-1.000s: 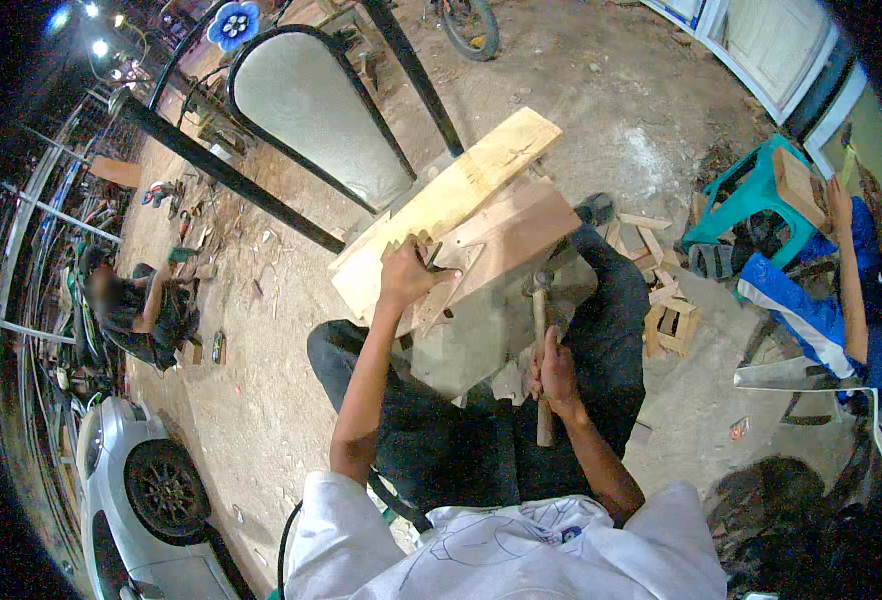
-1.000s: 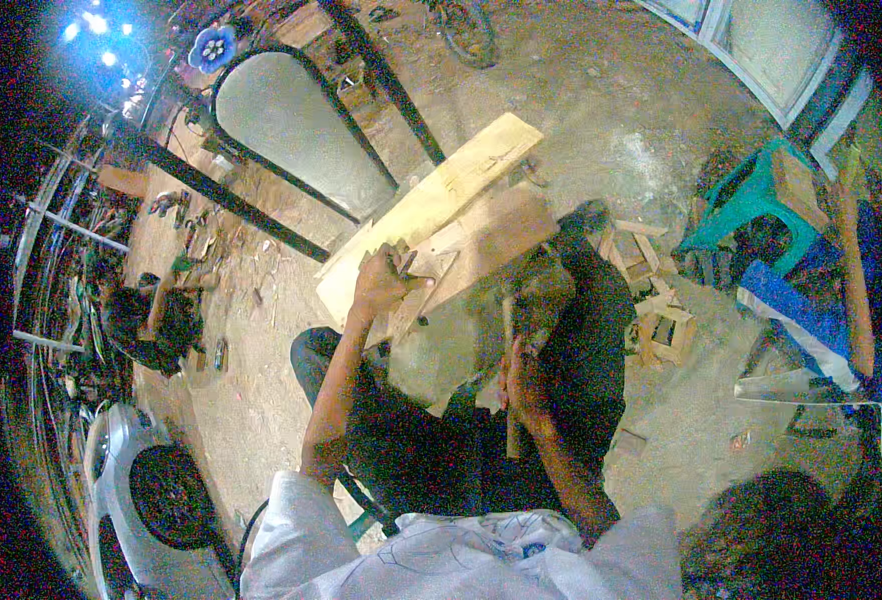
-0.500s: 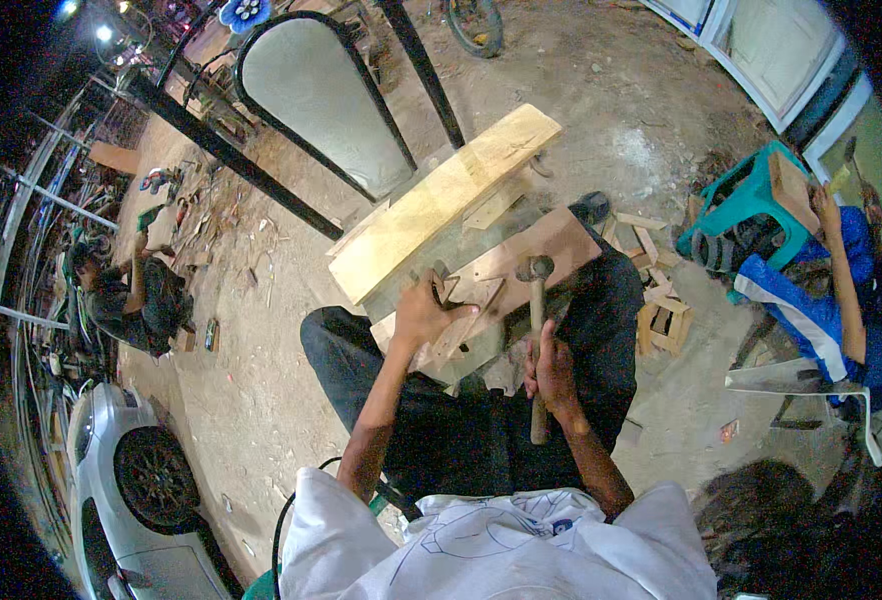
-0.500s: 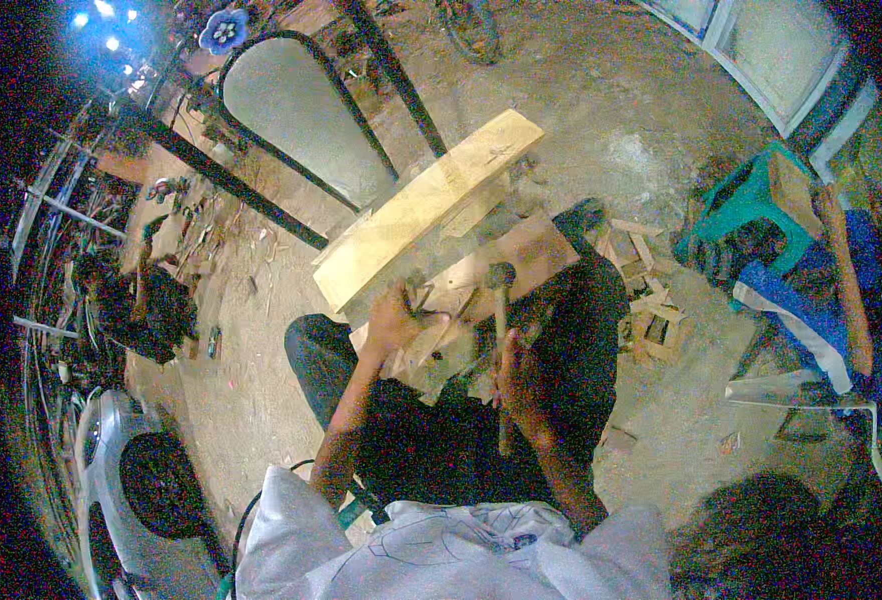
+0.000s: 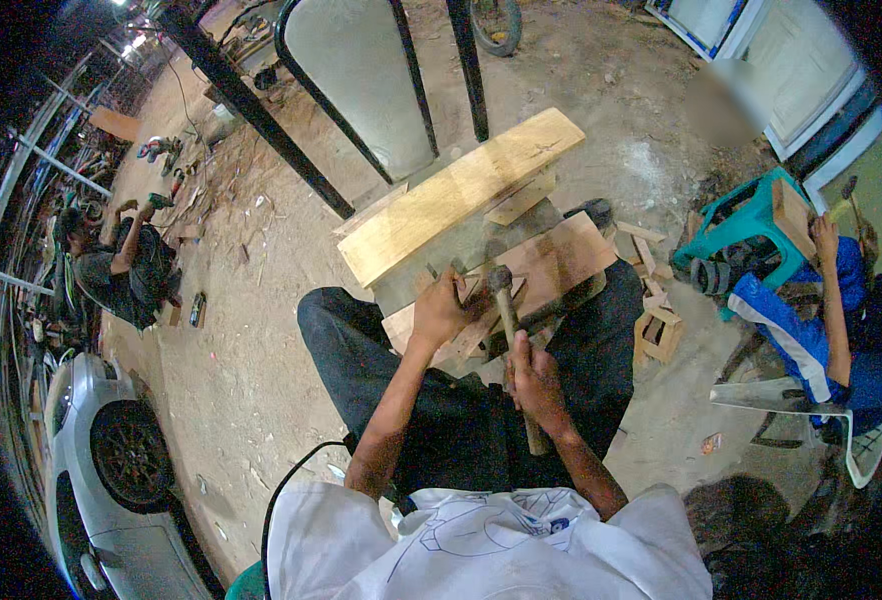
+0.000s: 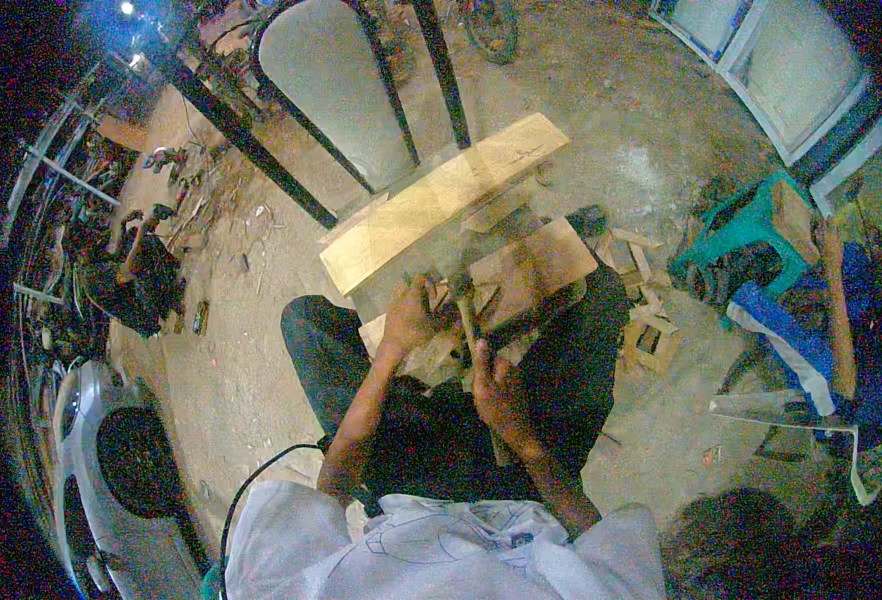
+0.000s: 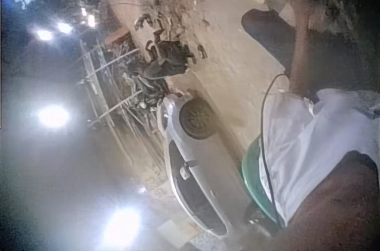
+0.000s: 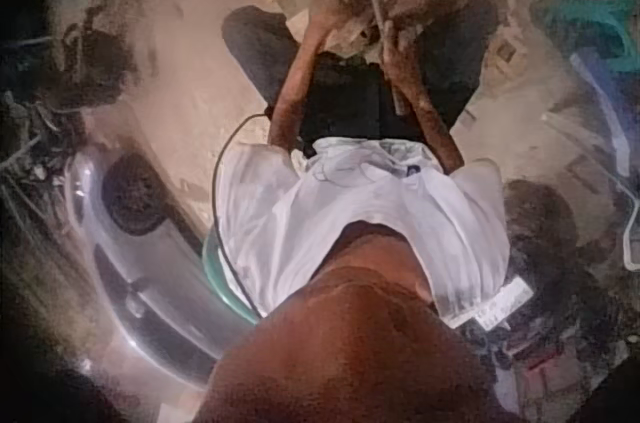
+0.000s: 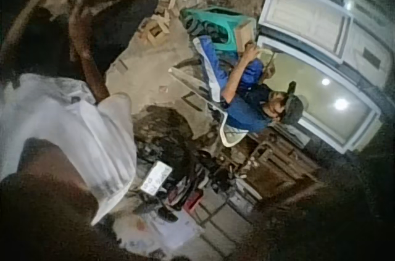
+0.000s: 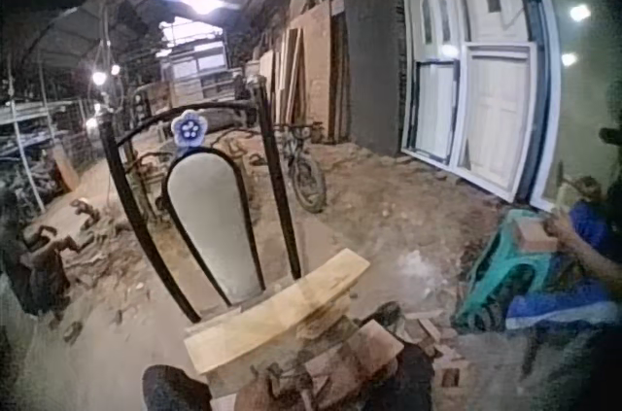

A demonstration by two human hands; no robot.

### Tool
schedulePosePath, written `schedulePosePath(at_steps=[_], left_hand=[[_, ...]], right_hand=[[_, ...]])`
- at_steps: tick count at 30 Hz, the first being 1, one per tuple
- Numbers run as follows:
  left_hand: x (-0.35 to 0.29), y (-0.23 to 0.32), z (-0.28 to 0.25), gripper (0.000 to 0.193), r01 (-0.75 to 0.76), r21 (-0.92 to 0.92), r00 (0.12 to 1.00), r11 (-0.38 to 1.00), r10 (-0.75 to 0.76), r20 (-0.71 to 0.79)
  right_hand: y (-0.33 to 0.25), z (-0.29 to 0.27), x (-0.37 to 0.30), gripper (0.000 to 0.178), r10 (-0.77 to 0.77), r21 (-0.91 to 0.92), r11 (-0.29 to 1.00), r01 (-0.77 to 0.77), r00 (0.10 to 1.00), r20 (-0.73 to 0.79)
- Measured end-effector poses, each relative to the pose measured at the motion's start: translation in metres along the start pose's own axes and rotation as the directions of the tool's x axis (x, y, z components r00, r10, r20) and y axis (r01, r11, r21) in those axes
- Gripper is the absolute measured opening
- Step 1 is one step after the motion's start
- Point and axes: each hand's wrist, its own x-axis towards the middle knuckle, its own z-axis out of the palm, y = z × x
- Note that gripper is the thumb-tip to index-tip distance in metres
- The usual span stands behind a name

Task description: The person sits on a low stool and uses a hammer to drive nails into small wooden pieces, assembling them into a larger wooden structure. The person repeatedly positions the wood and strikes the nails to secure the joints.

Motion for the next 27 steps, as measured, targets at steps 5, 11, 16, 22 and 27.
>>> schedulePosePath(at_steps=[5,11,16,22,27], left_hand=[[0.001,-0.012,0.008,0.049,0.066,-0.015,0.997,0.998,-0.065,0.037],[0.006,-0.047,0.041,0.048,-0.146,-0.202,0.989,0.968,0.146,-0.016],[-0.006,-0.004,-0.002,0.04,0.037,-0.169,0.999,0.985,-0.031,0.039],[-0.003,0.012,0.005,0.043,-0.013,-0.117,0.999,0.993,0.009,-0.032],[-0.006,0.029,-0.01,0.042,0.001,-0.27,1.0,0.963,-0.002,-0.006]], right_hand=[[-0.037,-0.021,0.01,0.058,0.374,0.18,0.903,-0.39,0.92,0.119],[-0.058,-0.045,0.004,0.058,0.315,0.247,0.902,-0.354,0.931,0.183],[-0.016,-0.014,0.005,0.072,0.263,0.045,0.962,-0.271,0.956,0.13],[-0.048,-0.046,-0.002,0.073,0.195,0.24,0.945,-0.224,0.971,0.14],[-0.056,-0.041,0.002,0.072,0.16,0.238,0.955,-0.176,0.983,0.085]])
